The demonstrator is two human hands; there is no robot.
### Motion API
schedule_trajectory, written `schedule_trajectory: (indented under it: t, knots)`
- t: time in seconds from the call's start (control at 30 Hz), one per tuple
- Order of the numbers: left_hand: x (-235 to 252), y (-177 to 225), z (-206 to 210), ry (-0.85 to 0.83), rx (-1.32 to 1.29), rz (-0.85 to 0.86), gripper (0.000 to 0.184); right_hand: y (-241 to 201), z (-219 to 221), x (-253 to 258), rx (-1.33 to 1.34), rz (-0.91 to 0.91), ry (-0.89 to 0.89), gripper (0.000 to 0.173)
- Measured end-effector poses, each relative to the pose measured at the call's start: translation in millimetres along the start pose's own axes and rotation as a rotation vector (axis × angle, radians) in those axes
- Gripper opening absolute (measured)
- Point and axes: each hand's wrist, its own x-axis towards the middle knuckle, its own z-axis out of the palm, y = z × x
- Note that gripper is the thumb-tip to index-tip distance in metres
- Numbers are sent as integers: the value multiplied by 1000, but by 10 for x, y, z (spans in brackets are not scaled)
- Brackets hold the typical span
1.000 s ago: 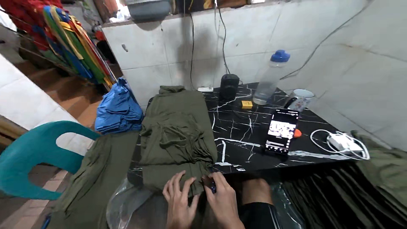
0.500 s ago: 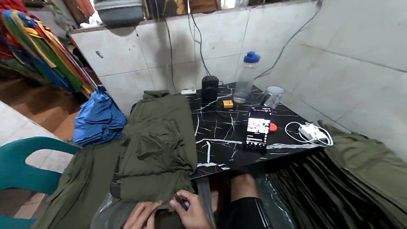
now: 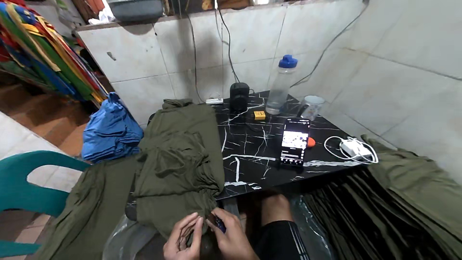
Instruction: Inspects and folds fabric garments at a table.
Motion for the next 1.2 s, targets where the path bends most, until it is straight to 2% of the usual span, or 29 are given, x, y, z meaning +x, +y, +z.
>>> schedule_trajectory:
  t: [0.13,0.3,0.43,0.53,0.63,0.73,0.9,1.1,1.2]
  knots:
    - [11,14,56,29,-44,-21,18,57,35,18,158,24,21,36]
    - [-54,-31,133,120,-172,-80,23,73,7,12,344,40,-27,25]
    - [-72,-21,174,131,-181,-188,44,97,-36,5,326,-2,-95,24]
    - [-63,8,178,124,-114,-165,35,116,-15,6,288,-14,-79,28]
    - [-59,-1,149,61,-63,-110,25,92,-10,15,204,51,-32,39]
    - [-72,-58,144,0,-116,-81,19,93,15,18,285,41,11,28]
    - [-28,-171,79,-2,-182,-50,21,99,5,10,384,42,-12,22]
    - [-65,-72,130,-38,-170,-96,23,88,33,51,355,95,-11,37]
    - [-103,-50,148,-41,-180,-135,23,107,43,57,425,110,3,30]
